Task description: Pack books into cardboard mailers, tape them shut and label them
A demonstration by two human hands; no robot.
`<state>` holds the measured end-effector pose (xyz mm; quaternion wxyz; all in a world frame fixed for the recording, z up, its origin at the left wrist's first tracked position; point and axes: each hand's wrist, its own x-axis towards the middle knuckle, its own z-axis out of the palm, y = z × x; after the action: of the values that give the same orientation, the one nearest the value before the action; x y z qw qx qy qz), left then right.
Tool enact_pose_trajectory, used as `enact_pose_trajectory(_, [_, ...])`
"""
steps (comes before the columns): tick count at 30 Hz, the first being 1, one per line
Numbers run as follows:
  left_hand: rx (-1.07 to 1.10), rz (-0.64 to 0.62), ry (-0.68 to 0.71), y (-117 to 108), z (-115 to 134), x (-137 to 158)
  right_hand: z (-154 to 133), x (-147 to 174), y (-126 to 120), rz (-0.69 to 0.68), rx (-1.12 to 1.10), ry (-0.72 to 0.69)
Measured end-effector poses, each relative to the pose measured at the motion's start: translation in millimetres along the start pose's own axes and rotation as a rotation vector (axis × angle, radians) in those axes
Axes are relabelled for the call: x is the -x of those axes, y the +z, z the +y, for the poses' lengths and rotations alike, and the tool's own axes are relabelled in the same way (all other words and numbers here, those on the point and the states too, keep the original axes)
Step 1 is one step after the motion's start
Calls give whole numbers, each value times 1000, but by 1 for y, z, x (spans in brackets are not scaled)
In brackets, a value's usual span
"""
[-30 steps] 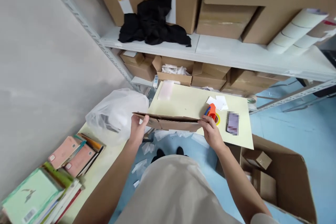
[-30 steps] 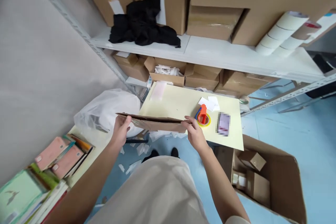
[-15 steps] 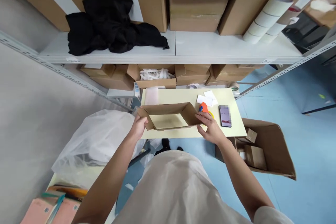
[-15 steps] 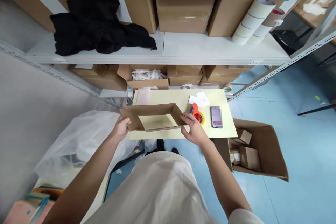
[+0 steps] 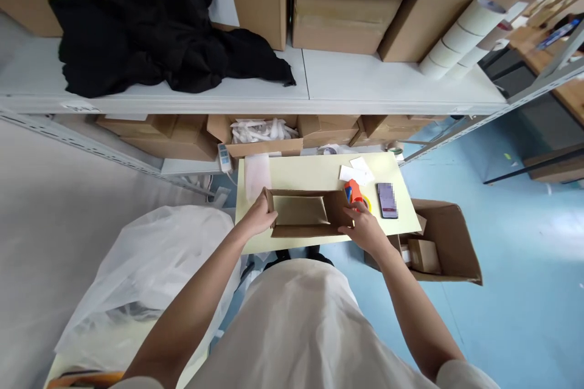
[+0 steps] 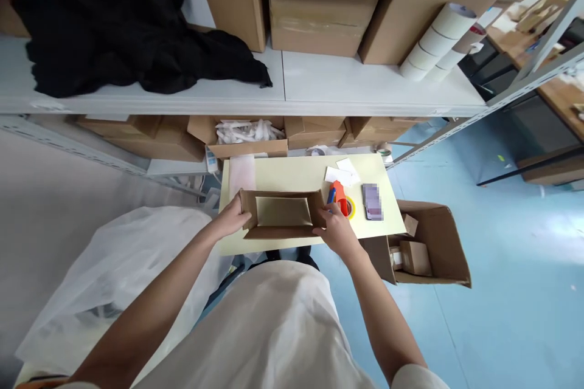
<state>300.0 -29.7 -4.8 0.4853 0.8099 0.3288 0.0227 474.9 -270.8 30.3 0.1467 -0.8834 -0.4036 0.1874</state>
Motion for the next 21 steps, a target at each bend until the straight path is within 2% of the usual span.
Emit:
enact_pose_trajectory(5, [-327, -55, -153, 6, 3, -8, -2, -19, 1, -90, 139, -37])
enact_pose_trajectory(8, [-439, -98, -166, 3, 10, -14, -6, -35, 1, -110, 152, -50])
enact_pose_trajectory(13, [-507, -72, -161, 0, 18, -16, -13, -54, 1, -153, 165, -82])
enact_pose_trajectory(21, [-507, -25, -173, 6, 21, -10, -22, -65, -1, -146, 201, -39])
